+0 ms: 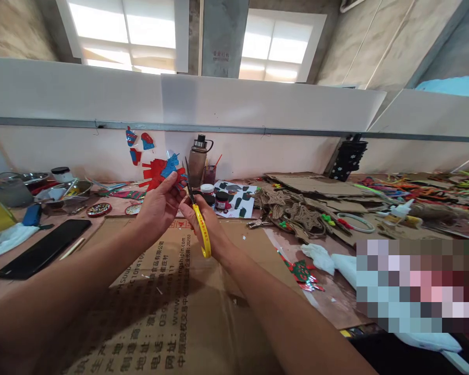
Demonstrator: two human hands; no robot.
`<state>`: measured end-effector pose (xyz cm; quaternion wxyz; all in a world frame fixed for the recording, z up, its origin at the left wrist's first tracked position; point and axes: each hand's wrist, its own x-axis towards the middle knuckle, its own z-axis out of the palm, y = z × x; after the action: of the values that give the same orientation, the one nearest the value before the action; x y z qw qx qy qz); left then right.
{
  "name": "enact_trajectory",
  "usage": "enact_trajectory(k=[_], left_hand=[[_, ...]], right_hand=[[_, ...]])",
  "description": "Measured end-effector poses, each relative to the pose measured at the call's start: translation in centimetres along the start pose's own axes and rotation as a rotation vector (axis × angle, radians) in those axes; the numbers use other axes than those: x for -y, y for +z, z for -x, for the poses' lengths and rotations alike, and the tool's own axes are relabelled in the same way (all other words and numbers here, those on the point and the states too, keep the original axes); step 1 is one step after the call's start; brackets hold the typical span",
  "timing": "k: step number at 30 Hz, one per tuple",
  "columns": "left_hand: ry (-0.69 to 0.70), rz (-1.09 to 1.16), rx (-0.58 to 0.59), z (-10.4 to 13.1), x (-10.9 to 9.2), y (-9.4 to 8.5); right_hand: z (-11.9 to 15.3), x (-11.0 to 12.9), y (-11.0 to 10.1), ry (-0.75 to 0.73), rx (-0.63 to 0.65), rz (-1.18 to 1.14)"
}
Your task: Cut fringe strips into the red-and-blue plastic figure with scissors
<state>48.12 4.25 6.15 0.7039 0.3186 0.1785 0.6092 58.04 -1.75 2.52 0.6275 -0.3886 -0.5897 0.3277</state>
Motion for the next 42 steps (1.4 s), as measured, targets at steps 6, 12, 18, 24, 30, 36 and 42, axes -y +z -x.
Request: enact_trajectory(k=[6,12,18,24,30,36,42], left_hand=[[0.01,0.033,-0.025,0.05,0.02,0.24],[0.012,0.047,-0.039,0.18,0.04,0.27],[0.036,0.033,0.0,-0.05,0.3,-0.03],[0.011,0.084,-0.048,0.5,-0.03,0.55],[-0.001,0.127,-0.047,0.65,-0.11,0.66],[-0.009,0.116,-0.049,0.62,-0.14,0.66],[0.002,0.097,-0.043,0.49,-0.41,0.62]], right_hand=[[-0.02,-0.12,-0.12,0.063,0.052,0.006],[0.23,0.17,-0.04,0.106,0.051,0.018],[0.24,-0.15,-0.11,0.145,0.05,-0.042],[0.37,-0.52,-0.25,0.147,0.055,-0.03],[0.32,-0.46,-0.22,0.161,0.051,-0.041],[0.3,-0.4,-0.14,0.178,0.044,-0.062],[0.32,-0.57,-0.31,0.158,0.049,-0.033]])
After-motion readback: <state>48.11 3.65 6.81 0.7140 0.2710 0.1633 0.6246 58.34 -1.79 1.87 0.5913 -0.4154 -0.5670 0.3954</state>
